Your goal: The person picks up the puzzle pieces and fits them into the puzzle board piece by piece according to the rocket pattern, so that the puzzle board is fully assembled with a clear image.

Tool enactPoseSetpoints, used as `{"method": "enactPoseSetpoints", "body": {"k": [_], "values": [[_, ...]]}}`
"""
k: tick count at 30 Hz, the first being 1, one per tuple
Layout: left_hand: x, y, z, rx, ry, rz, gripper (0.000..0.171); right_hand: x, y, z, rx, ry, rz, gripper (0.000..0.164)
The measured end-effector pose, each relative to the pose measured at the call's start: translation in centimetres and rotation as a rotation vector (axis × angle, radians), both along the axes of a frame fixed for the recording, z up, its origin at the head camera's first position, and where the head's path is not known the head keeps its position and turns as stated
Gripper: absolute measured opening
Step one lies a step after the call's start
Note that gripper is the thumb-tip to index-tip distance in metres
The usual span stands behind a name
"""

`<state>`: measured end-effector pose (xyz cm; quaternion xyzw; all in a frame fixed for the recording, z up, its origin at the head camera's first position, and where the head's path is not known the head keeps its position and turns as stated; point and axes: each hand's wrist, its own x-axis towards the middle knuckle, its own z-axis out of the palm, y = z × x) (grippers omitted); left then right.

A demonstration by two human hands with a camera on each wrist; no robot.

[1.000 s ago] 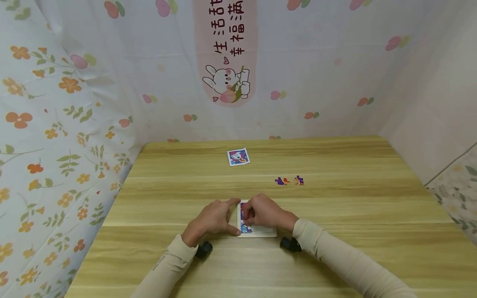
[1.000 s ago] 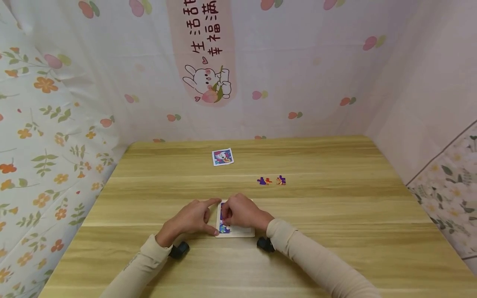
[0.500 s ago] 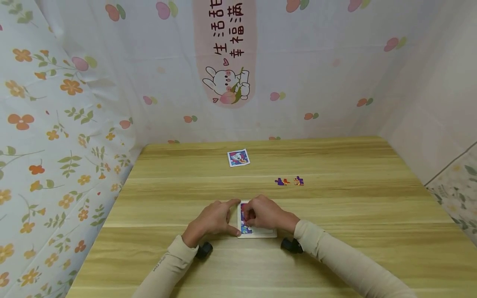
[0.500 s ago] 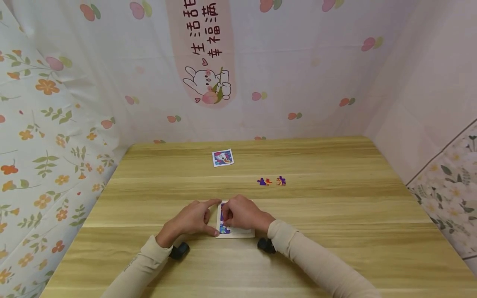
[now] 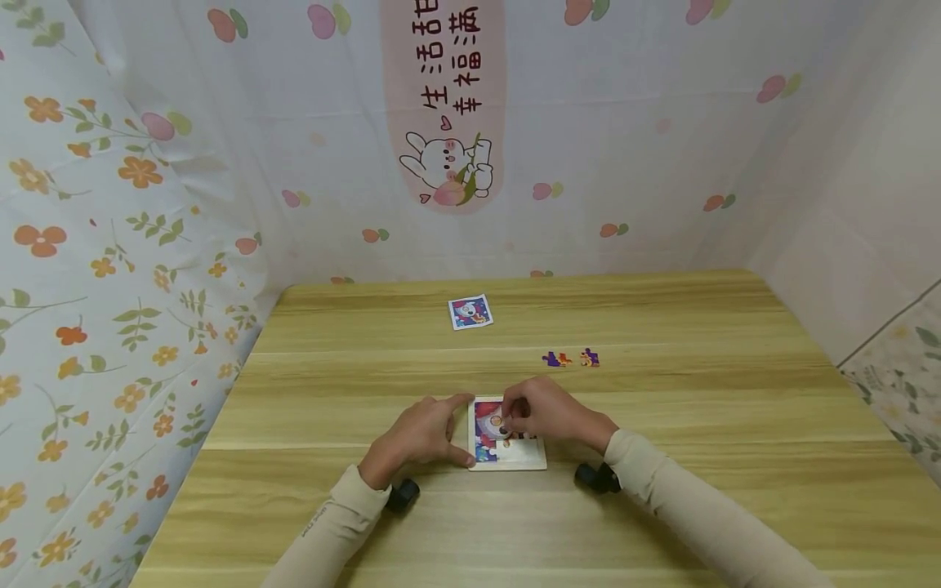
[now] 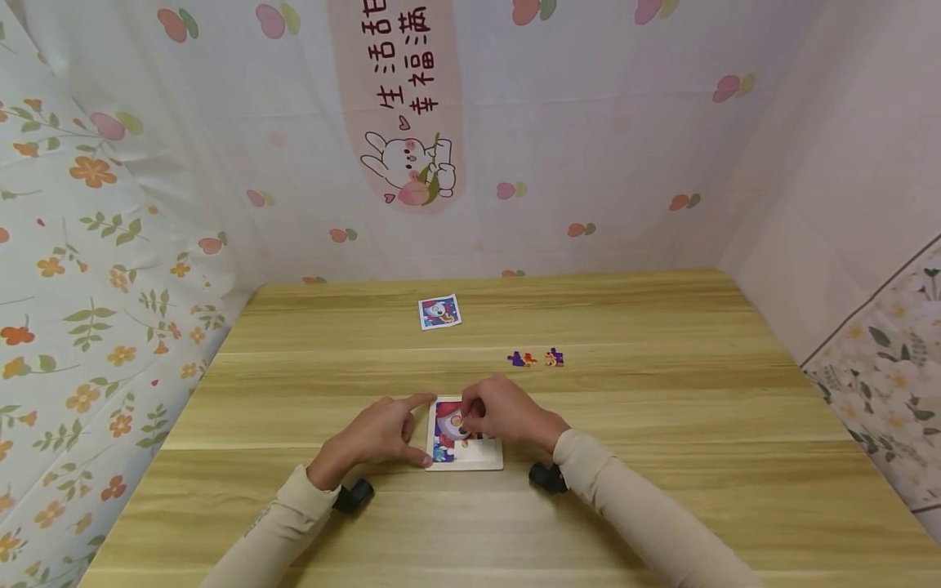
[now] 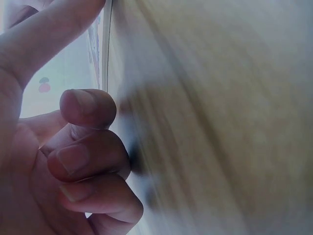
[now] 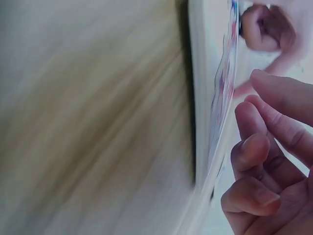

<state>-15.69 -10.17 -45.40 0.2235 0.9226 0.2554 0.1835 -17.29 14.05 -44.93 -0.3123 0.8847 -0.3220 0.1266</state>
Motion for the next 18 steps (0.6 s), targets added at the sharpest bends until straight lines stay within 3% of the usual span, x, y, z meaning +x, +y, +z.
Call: {"method": "enactPoseSetpoints", "body": {"k": [10,15,18], "values": [[0.0,-0.1,0.0,0.002,-0.001,0.015,0.092,-2.0,3.6,-0.3,0.013,0.099,-0.129,0.006],[0.1,-0.1,0.0,-0.002,-0.004,0.022,0.092,-3.5,5.2,-1.0,0.051,0.181,-0.252,0.009],[0.2,-0.1,0.1,-0.007,-0.016,0.035,0.092,-4.1,5.9,-1.0,0.099,0.207,-0.331,0.02]]}}
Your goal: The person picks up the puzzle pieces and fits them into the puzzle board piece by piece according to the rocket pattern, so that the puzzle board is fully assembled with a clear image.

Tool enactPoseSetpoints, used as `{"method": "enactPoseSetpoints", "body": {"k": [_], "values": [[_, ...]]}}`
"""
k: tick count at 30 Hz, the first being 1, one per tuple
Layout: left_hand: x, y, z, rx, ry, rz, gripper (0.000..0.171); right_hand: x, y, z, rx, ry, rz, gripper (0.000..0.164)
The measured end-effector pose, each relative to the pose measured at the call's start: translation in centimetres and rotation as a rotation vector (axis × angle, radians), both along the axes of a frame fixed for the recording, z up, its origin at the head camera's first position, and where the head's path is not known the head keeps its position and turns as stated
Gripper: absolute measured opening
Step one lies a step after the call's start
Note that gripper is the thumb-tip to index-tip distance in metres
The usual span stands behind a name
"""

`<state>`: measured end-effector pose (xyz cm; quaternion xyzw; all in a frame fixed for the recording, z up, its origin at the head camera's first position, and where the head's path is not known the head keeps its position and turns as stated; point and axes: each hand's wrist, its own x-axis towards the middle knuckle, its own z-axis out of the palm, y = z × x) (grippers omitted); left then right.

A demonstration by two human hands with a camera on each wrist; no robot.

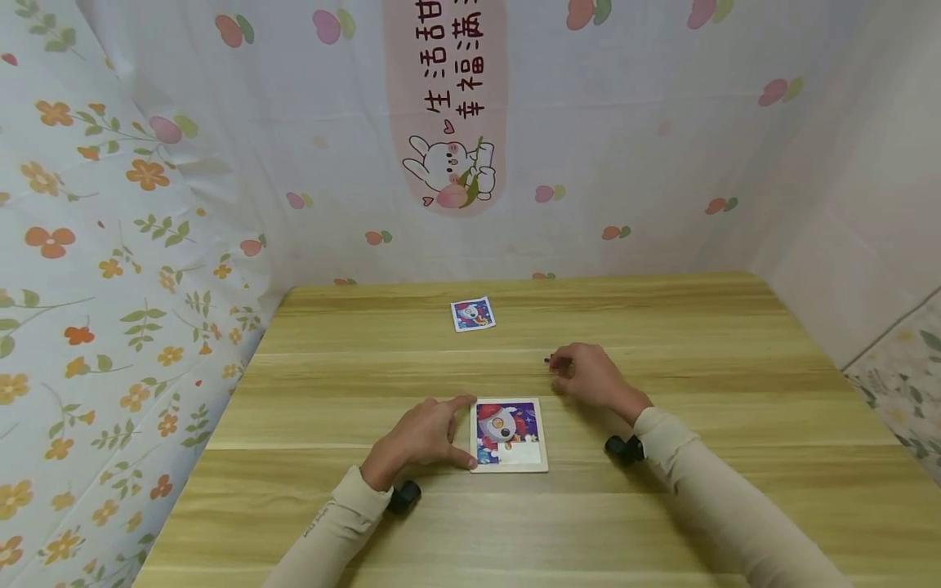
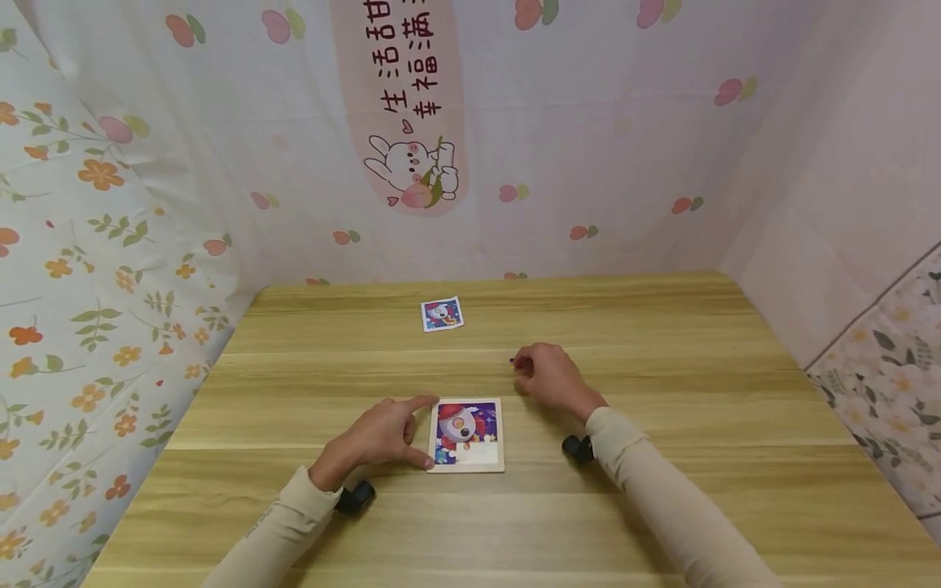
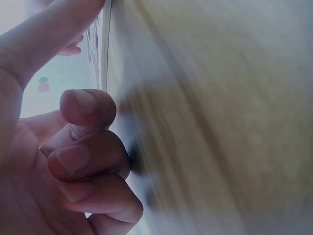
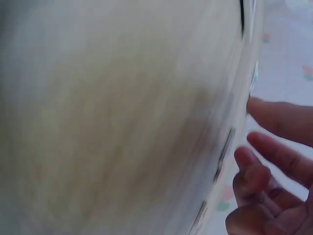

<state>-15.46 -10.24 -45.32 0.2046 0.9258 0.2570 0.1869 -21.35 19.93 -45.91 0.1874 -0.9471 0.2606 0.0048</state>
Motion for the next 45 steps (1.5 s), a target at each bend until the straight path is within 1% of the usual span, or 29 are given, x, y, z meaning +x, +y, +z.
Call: {"method": "enactPoseSetpoints", "body": {"k": [4,6,9,14,19,23,29,36,40,43,45], "values": [[0.1,0.1,0.1,-0.002,-0.009,0.011,0.092,-0.4,0.6,0.3,0.069,0.017,-0.069,0.033],[0.1,0.1,0.1,-0.004,-0.007,0.01,0.092,-0.7,0.7,0.4,0.101,0.019,-0.092,0.035],[0.1,0.0,0.1,-0.008,0.0,0.007,0.093,-1.0,0.8,0.5,0.131,-0.009,-0.117,0.032],[0.0,0.0,0.0,-0.008,0.005,0.005,0.093,-1.3,0.7,0.7,0.16,-0.04,-0.113,0.022],[0.1,0.0,-0.1,-0.005,0.001,0.005,0.093,-1.7,0.5,0.8,0.154,-0.058,-0.089,0.022],[0.1,0.0,-0.1,-0.007,0.001,0.004,0.092,-1.8,0.4,0.8,0.113,-0.071,-0.083,0.021],[0.0,0.0,-0.1,-0.019,0.013,0.001,0.092,-1.8,0.4,0.8,0.007,-0.098,-0.071,0.011],[0.0,0.0,-0.1,-0.02,0.008,0.004,0.093,-1.7,0.7,0.7,-0.098,-0.166,-0.038,0.006],[-0.1,0.0,-0.1,-0.021,0.004,0.004,0.094,-1.7,0.8,0.6,-0.194,-0.255,0.015,0.004],[0.0,0.1,-0.1,-0.017,0.004,0.003,0.093,-1.6,0.7,0.5,-0.29,-0.352,0.059,0.006],[0.0,0.1,0.0,-0.014,0.001,0.003,0.093,-1.4,0.6,0.6,-0.326,-0.394,0.075,0.007]]}}
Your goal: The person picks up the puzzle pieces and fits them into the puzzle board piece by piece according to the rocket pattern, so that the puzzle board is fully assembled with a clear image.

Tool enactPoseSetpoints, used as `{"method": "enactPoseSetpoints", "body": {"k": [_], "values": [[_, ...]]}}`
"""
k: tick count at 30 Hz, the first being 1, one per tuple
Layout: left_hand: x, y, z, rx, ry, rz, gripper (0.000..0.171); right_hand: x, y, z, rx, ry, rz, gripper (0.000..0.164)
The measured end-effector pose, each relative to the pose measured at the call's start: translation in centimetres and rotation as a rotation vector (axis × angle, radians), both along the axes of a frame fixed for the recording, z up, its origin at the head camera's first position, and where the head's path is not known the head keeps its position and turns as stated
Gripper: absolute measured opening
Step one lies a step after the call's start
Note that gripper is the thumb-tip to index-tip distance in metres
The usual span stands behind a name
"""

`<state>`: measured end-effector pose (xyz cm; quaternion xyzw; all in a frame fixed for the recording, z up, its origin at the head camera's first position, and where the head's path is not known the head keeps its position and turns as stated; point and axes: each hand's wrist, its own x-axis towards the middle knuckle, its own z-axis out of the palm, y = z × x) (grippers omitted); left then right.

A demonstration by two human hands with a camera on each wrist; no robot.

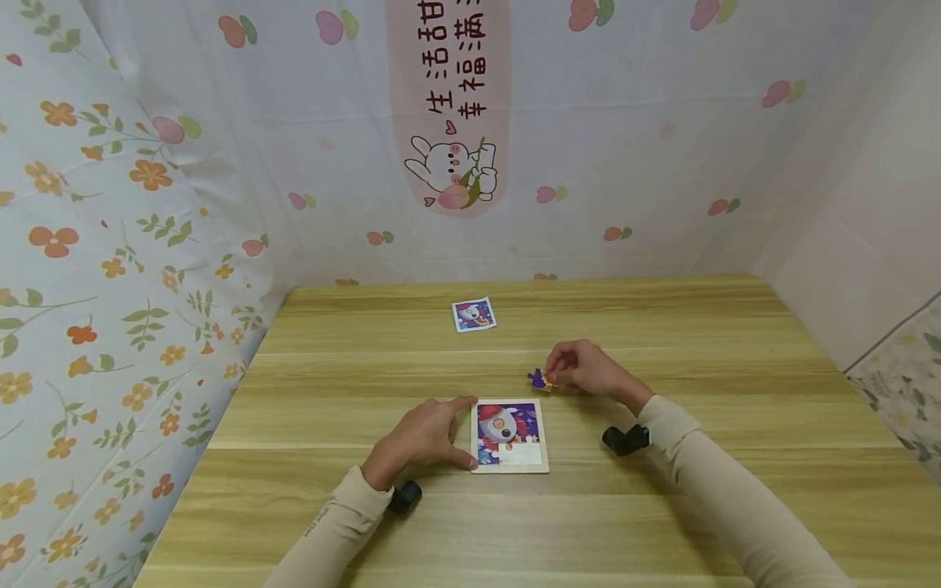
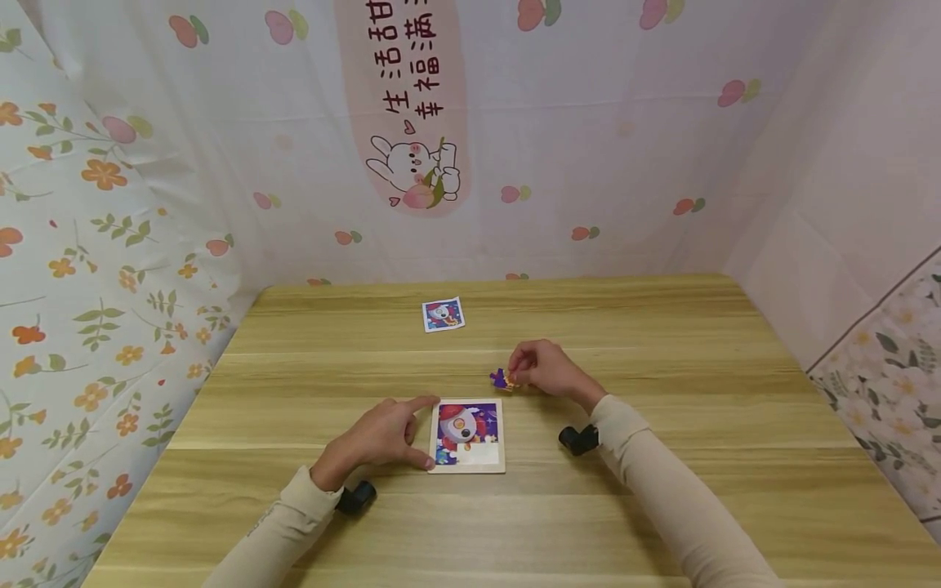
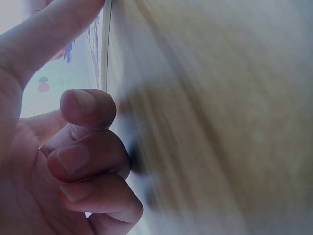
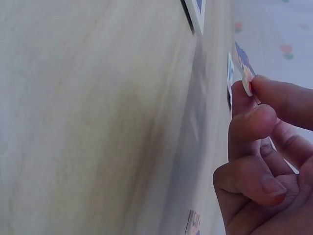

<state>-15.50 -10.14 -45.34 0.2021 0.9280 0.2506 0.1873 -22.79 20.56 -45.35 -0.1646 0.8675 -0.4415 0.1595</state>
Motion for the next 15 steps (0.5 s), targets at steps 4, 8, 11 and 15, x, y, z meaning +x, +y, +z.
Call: {"method": "enactPoseSetpoints", "body": {"k": [4,8,11,15], "values": [[0.0,0.0,0.0,-0.005,-0.003,0.0,0.093,0.3,-0.4,0.1,-0.017,-0.036,0.02,0.009],[0.0,0.0,0.0,-0.011,0.003,-0.003,0.093,0.8,-1.0,0.4,-0.013,-0.049,0.067,0.007],[0.0,0.0,0.0,-0.012,0.005,-0.005,0.094,1.2,-1.6,0.6,-0.017,-0.052,0.126,0.006],[0.0,0.0,0.0,-0.011,-0.002,-0.002,0.094,1.7,-2.3,0.5,-0.022,-0.064,0.19,0.006]]}}
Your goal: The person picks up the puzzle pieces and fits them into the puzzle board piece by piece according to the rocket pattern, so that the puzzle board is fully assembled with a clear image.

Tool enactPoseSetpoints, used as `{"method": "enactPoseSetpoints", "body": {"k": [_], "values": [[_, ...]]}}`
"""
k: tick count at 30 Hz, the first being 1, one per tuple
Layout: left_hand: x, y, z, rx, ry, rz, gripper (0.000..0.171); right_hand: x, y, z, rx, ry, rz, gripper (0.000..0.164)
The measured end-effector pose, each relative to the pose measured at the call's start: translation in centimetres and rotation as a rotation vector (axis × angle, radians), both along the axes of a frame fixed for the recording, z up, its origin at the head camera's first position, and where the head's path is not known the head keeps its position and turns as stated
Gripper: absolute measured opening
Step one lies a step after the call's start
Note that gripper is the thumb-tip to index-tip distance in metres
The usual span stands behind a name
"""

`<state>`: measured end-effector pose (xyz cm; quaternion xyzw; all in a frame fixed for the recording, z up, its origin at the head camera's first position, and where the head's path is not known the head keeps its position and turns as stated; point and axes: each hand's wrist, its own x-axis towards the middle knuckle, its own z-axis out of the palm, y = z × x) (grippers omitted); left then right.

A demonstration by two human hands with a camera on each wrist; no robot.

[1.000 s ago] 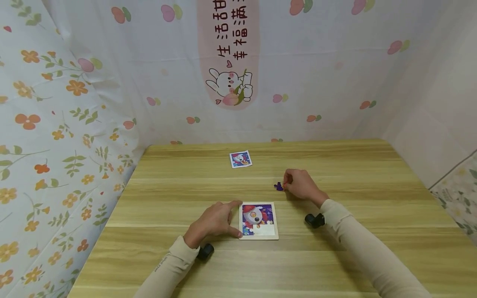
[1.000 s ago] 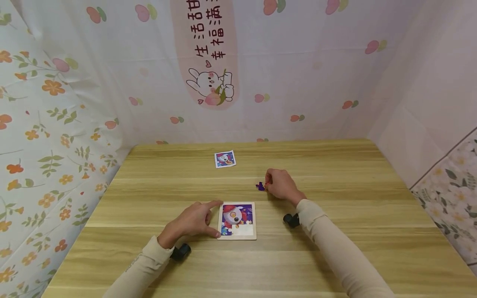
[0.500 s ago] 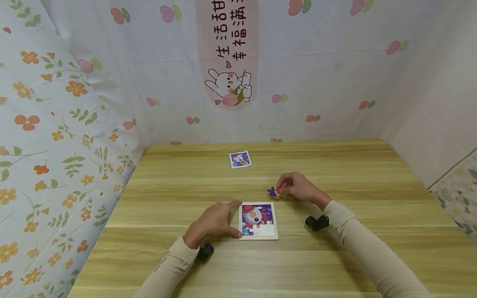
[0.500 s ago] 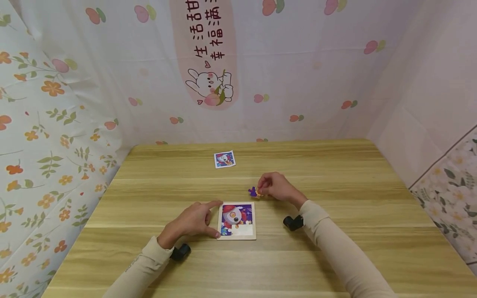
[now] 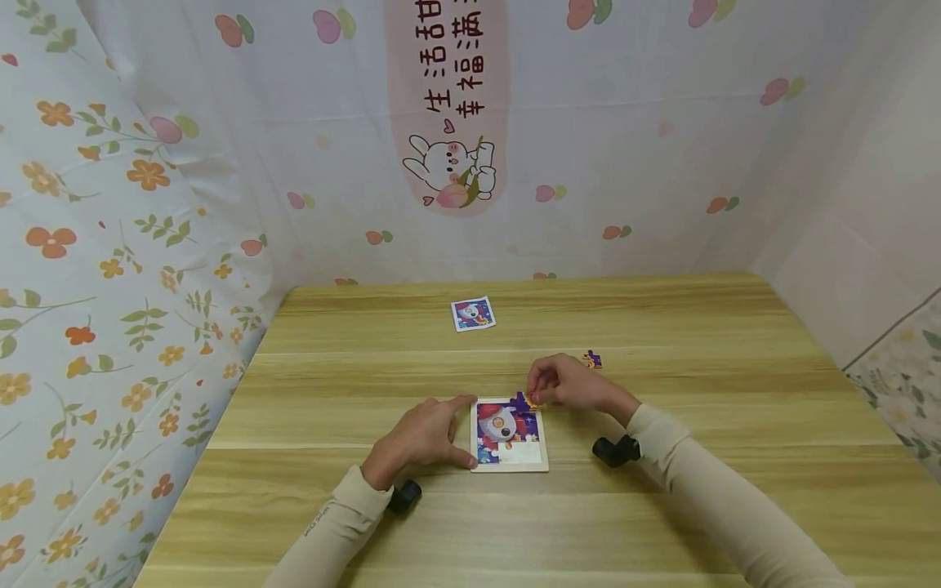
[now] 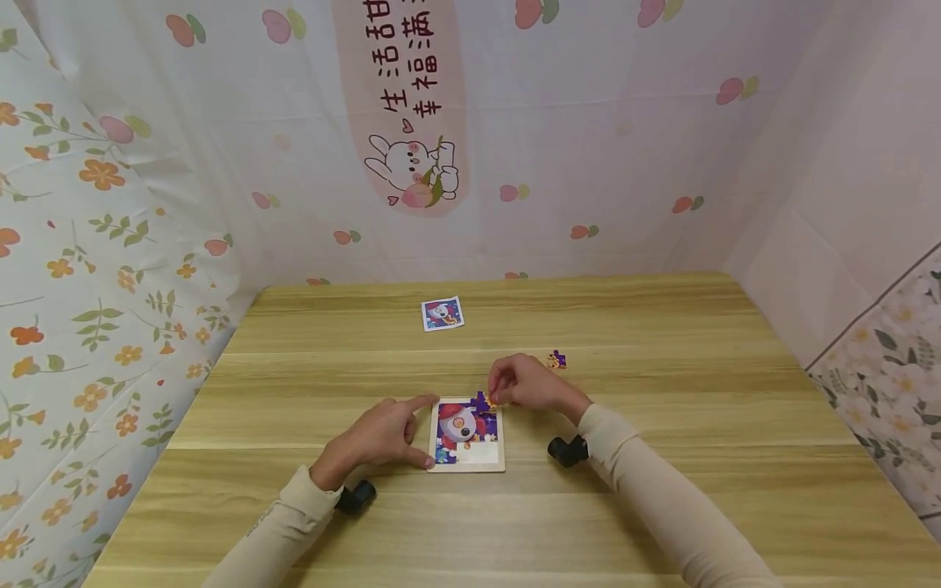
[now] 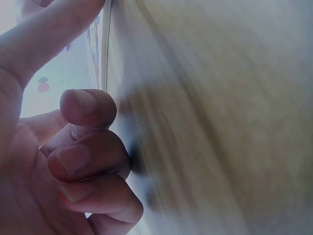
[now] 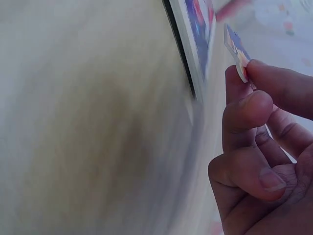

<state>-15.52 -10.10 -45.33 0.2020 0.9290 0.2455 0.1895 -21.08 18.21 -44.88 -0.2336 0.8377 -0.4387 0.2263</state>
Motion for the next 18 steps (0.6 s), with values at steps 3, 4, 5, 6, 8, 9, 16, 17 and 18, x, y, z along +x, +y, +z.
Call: {"method": "enactPoseSetpoints", "body": {"k": [3,4,5,6,8,9,16,17,18], "values": [[0.0,0.0,0.0,0.002,-0.007,0.004,0.093,0.5,-0.7,-0.1,0.003,-0.012,0.031,0.005],[0.0,0.0,0.0,0.003,-0.008,0.004,0.093,0.7,-0.8,-0.1,0.006,-0.01,0.041,0.005],[0.0,0.0,0.0,0.005,-0.007,0.003,0.093,0.8,-1.1,-0.1,0.008,-0.01,0.047,0.005],[-0.1,0.0,0.0,0.004,-0.005,0.002,0.093,1.0,-1.2,-0.1,0.01,-0.009,0.054,0.005],[0.0,0.1,0.0,0.007,-0.001,-0.001,0.093,1.3,-1.5,-0.1,0.014,0.0,0.069,0.005],[-0.1,0.1,0.0,0.007,0.001,-0.003,0.092,1.5,-1.7,-0.1,0.016,0.002,0.074,0.005],[-0.1,0.0,-0.1,0.01,0.015,-0.018,0.092,2.4,-2.3,-0.1,0.04,0.007,0.122,0.005],[-0.1,0.0,-0.1,0.011,0.02,-0.022,0.092,2.5,-2.3,-0.1,0.042,0.009,0.129,0.006],[-0.1,0.0,-0.1,0.008,0.021,-0.023,0.092,2.6,-2.4,-0.1,0.037,0.013,0.14,0.007]]}}
